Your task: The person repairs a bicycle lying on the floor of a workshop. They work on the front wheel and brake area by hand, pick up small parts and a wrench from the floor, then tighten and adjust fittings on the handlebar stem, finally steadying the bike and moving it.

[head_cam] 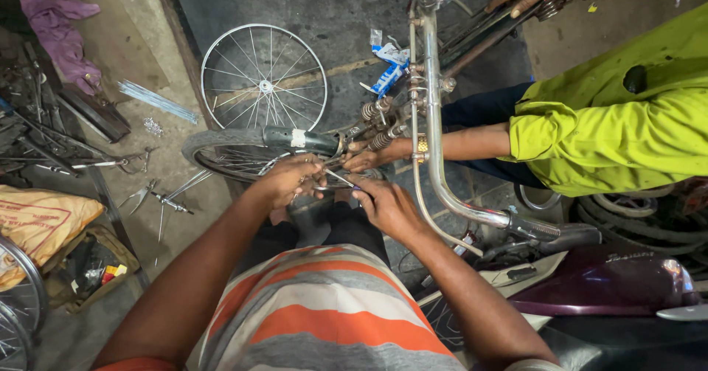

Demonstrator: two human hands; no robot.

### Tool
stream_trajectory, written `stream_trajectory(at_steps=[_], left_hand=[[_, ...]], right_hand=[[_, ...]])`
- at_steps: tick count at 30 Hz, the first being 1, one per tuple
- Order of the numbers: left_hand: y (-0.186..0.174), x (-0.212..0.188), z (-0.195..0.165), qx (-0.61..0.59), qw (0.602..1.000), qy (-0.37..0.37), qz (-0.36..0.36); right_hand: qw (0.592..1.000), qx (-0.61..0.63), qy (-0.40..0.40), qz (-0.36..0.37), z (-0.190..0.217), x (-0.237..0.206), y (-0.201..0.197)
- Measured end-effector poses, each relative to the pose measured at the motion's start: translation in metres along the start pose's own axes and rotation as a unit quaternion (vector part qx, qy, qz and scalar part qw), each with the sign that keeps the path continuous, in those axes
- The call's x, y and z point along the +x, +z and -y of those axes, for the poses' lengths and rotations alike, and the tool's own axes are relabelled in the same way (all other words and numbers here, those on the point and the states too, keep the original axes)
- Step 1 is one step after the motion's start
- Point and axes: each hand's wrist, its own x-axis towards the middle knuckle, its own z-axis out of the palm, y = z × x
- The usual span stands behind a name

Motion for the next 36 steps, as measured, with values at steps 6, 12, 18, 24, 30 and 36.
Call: stream_trajectory(at_steps=[6, 12, 18, 24, 30, 36], left_hand=[[0.008, 0.007, 0.001, -0.051, 0.998, -0.033, -0.01], [0.02, 0.001, 0.001, -0.075, 0.995, -0.039, -0.053], [0.027, 0.003, 0.004, -0.102, 0.992, -0.031, -0.067], [0.026, 0.003, 0.009, -0.109, 0.985, 0.019, -0.13], [0.024, -0.011, 0.017, 0.019, 0.978, 0.133, -0.162], [0.025, -0.011, 0.021, 0.017, 0.978, 0.128, -0.163]], right_hand=[[0.999, 0.011, -0.023, -0.027, -0.002, -0.002, 0.002], [0.999, 0.011, 0.046, 0.016, -0.01, -0.007, 0.008], [0.985, 0.091, -0.043, -0.141, -0.003, 0.02, 0.028], [0.983, 0.071, -0.073, -0.152, 0.001, 0.039, 0.045], [0.975, 0.065, -0.098, -0.188, 0.004, 0.037, 0.051], [0.977, 0.056, -0.081, -0.189, 0.005, 0.037, 0.055]])
